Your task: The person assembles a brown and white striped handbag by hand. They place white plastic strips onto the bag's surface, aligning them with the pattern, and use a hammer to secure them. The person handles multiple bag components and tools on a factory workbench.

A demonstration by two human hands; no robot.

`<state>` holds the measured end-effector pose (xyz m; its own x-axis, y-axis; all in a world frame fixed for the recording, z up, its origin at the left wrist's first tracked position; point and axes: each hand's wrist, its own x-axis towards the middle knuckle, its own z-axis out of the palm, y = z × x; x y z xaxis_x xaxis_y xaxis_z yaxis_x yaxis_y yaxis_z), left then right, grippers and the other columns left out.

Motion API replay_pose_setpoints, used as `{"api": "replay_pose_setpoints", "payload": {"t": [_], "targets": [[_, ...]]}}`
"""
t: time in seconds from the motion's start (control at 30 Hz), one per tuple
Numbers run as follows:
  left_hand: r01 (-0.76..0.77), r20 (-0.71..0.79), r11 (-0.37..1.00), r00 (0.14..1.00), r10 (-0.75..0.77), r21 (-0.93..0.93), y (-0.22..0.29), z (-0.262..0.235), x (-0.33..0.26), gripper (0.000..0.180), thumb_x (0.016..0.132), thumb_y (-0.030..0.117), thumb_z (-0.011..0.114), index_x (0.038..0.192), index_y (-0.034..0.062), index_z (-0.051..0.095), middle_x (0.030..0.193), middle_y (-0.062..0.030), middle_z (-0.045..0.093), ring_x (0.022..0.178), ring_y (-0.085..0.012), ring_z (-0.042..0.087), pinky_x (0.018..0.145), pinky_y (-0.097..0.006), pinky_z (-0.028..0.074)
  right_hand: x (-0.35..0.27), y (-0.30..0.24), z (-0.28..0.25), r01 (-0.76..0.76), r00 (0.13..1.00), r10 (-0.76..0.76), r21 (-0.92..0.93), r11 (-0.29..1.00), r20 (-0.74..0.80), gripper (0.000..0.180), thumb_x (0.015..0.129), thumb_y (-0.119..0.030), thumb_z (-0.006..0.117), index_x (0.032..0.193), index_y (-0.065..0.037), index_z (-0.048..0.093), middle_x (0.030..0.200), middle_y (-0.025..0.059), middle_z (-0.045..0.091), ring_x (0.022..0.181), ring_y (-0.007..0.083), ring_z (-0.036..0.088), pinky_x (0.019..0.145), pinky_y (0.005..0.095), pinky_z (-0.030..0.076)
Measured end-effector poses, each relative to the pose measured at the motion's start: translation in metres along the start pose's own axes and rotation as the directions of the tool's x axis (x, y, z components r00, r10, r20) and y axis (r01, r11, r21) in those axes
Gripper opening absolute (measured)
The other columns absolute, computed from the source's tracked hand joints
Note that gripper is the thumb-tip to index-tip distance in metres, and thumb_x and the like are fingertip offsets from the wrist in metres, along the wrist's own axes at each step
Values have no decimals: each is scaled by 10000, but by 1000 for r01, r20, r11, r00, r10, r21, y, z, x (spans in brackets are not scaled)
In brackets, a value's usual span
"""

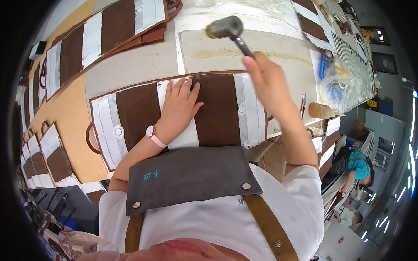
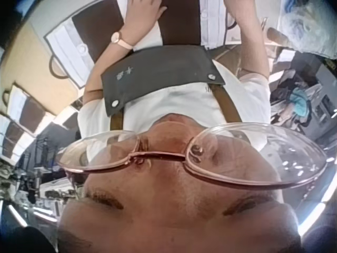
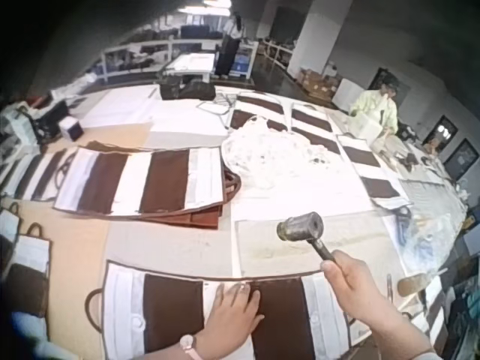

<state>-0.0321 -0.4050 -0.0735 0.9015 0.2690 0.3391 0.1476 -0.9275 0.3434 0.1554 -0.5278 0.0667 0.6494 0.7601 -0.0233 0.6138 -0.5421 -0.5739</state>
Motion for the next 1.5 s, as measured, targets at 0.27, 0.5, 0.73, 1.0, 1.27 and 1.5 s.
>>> {"api": "replay_pose_setpoints", "payload": {"t": [0.27,0.5,0.73,1.0,1.27,1.5], "targets": [[1,40,998,999,2,-56,12,-14,-12,462,770,188,764,1171,-4,640,1125,-115,617,1095,-264,571,972,-422,435,-2,19,37,145,921,13,-374,916,389,436,1014,-418,489,886,-7,559,743,246,641,742,441,640,654,518,496],[-59,8,989,998,61,-135,2,-16,-2,300,813,143,739,1082,17,700,1033,-102,674,937,-262,626,829,-393,496,-29,33,99,86,980,-21,-327,941,196,412,1003,-389,522,855,-5,545,650,190,634,620,368,656,557,464,517],[25,112,982,994,-4,-187,-12,-19,7,282,827,154,728,1076,23,706,985,-91,672,850,-271,627,752,-380,505,-41,28,114,68,996,-54,-210,975,72,391,996,-368,547,809,-25,532,581,141,607,549,334,639,477,419,493],[-94,343,991,931,121,-95,-10,-59,-8,418,871,183,694,1256,30,637,1307,-139,611,1206,-327,549,1022,-419,429,-35,28,114,18,987,13,-192,981,161,411,1007,-400,510,842,-23,533,668,172,642,645,367,660,569,460,515],[161,465,769,864,193,-619,-90,-83,-31,429,898,187,676,1305,63,626,1412,-115,570,1382,-307,443,1145,-429,318,-37,42,67,56,977,-2,-248,967,214,412,1019,-392,492,887,-4,537,740,229,634,761,423,625,679,516,471],[105,421,775,880,220,-623,-92,-81,-41,461,899,196,672,1343,90,607,1453,-86,538,1413,-278,409,1161,-440,285,13,-65,60,70,995,-83,195,978,59,427,1036,-368,475,860,12,560,737,221,625,709,383,619,644,485,452]]}}
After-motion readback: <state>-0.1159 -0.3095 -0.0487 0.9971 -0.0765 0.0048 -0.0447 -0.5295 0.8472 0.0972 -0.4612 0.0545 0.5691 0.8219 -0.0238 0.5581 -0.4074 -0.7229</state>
